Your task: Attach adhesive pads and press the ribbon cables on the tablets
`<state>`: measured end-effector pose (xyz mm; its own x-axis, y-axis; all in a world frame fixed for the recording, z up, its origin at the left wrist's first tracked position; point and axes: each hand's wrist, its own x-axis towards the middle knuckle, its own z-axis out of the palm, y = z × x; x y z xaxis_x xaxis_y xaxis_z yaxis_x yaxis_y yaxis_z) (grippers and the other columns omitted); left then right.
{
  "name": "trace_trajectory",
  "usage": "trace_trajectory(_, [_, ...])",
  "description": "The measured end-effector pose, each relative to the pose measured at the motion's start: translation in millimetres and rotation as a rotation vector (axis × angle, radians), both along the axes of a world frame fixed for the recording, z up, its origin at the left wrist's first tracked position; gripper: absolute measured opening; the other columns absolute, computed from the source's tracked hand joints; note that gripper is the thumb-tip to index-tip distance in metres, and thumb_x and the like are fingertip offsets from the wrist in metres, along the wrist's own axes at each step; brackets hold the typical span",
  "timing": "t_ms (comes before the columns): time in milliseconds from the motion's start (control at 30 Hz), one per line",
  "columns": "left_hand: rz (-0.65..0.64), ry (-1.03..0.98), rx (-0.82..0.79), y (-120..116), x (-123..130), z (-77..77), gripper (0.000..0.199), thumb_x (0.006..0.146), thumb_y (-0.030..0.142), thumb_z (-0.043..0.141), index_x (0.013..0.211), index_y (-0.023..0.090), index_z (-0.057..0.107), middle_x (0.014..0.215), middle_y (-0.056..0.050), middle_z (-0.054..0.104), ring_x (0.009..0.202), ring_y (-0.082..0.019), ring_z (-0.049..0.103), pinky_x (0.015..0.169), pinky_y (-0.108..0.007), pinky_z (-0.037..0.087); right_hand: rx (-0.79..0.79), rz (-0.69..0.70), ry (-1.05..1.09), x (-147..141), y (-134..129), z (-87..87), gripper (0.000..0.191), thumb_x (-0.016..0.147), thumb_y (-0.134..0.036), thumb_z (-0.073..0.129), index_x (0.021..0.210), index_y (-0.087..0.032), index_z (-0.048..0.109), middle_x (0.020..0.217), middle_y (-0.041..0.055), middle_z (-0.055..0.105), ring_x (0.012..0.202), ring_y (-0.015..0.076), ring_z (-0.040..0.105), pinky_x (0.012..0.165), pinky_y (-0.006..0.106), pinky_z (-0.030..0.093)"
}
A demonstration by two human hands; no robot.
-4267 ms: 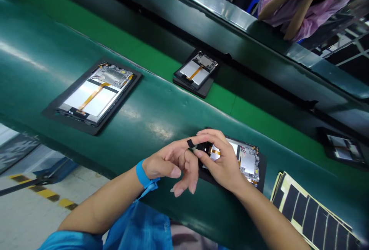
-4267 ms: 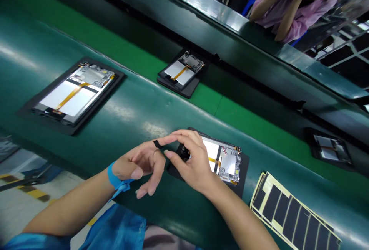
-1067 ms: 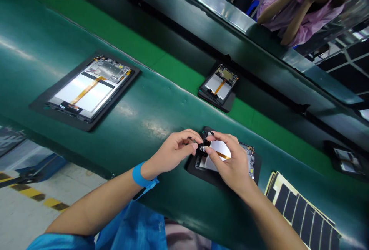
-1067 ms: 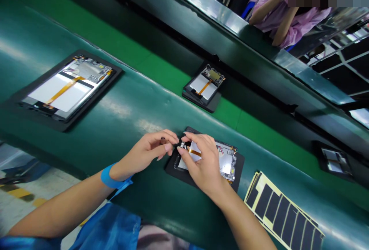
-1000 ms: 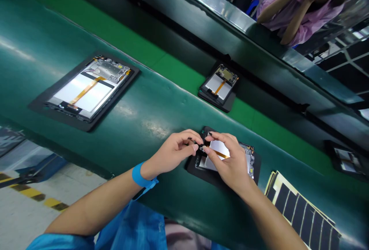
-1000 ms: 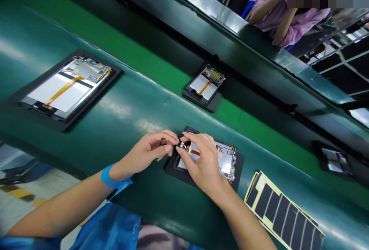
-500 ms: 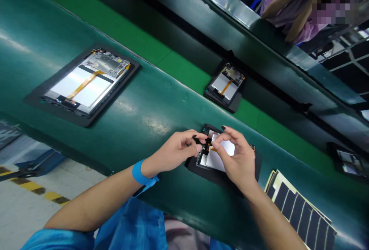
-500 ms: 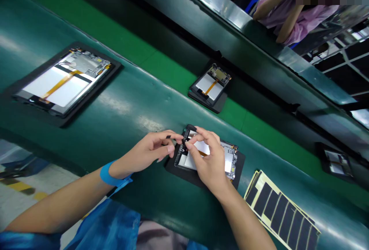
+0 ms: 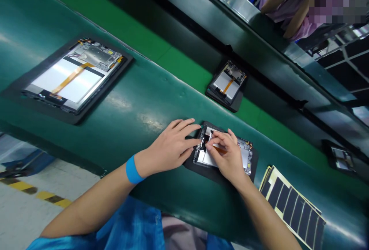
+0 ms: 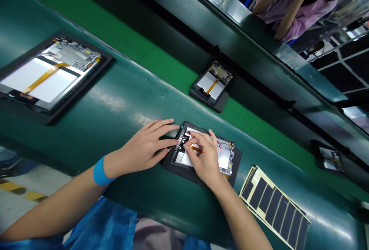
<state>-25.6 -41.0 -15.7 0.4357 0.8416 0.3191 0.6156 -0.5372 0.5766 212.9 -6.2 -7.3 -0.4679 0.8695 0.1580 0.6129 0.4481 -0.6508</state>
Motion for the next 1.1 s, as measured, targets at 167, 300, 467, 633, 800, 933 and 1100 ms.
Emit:
trace_trajectory(167, [-0.055,0.070,0.014,1,-1,-1.5,0.032,0.092,0.014,0.054,0.117,0.021,0.072,0.143,-0.015,0.057,0.143,-0.041,0.043,0.112,-0.062,0.039,0.020,-0.033,-0.011,0,0,-3.7,0.025,0.093,-0.028,0.068,0.117,-0.028,0.060,0.085,-0.0019,0.076,0.105,0.0243,0.070,0.119,0.062,0.027])
trace_trajectory(300, [-0.093,0.133,0.036,0,0,1.4,0.031,0.093,0.016,0.058,0.119,0.024,0.072,0.148,-0.013,0.054,0.144,-0.040,0.041,0.115,-0.063,0.036,0.029,-0.048,-0.012,-1,0,-4.5,0.024,0.093,-0.029,0.068,0.116,-0.027,0.060,0.085,-0.0028,0.076,0.104,0.0230,0.070,0.118,0.059,0.030])
trace_trajectory(467, [-0.119,0.188,0.063,0,1,4.9,0.031,0.095,0.022,0.060,0.125,0.026,0.070,0.152,-0.012,0.051,0.146,-0.038,0.039,0.119,-0.061,0.032,0.032,-0.052,-0.013,-1,0,-5.1,0.023,0.093,-0.028,0.068,0.115,-0.027,0.059,0.086,-0.0033,0.075,0.103,0.0220,0.070,0.119,0.057,0.030])
trace_trajectory(633, [-0.124,0.259,0.068,1,1,2.1,0.037,0.098,0.032,0.060,0.134,0.028,0.064,0.158,-0.012,0.045,0.148,-0.041,0.035,0.117,-0.065,0.031,0.015,-0.056,-0.009,-1,0,-5.3,0.022,0.093,-0.028,0.068,0.114,-0.027,0.060,0.086,-0.0032,0.075,0.104,0.0225,0.070,0.119,0.057,0.029])
trace_trajectory(800, [-0.124,0.288,0.075,1,2,-0.8,0.042,0.098,0.034,0.062,0.140,0.029,0.059,0.159,-0.012,0.044,0.149,-0.041,0.034,0.118,-0.067,0.027,0.043,-0.051,-0.018,-3,0,-5.2,0.027,0.093,-0.026,0.068,0.119,-0.027,0.059,0.085,-0.0040,0.075,0.099,0.0213,0.069,0.117,0.056,0.032])
trace_trajectory(933, [-0.124,0.293,0.075,2,3,0.0,0.041,0.099,0.031,0.060,0.139,0.030,0.060,0.156,-0.012,0.048,0.148,-0.041,0.037,0.118,-0.067,0.027,0.120,-0.053,-0.070,-3,1,-4.1,0.028,0.095,-0.026,0.063,0.123,-0.028,0.058,0.089,-0.0024,0.074,0.099,0.0217,0.069,0.116,0.057,0.033])
trace_trajectory(1100, [-0.135,0.312,0.082,2,3,0.7,0.037,0.101,0.035,0.056,0.136,0.029,0.064,0.156,-0.012,0.048,0.146,-0.042,0.039,0.116,-0.068,0.030,0.217,-0.125,-0.080,3,3,4.7,0.031,0.096,-0.027,0.062,0.126,-0.027,0.056,0.100,0.0008,0.073,0.103,0.0227,0.069,0.116,0.058,0.034])
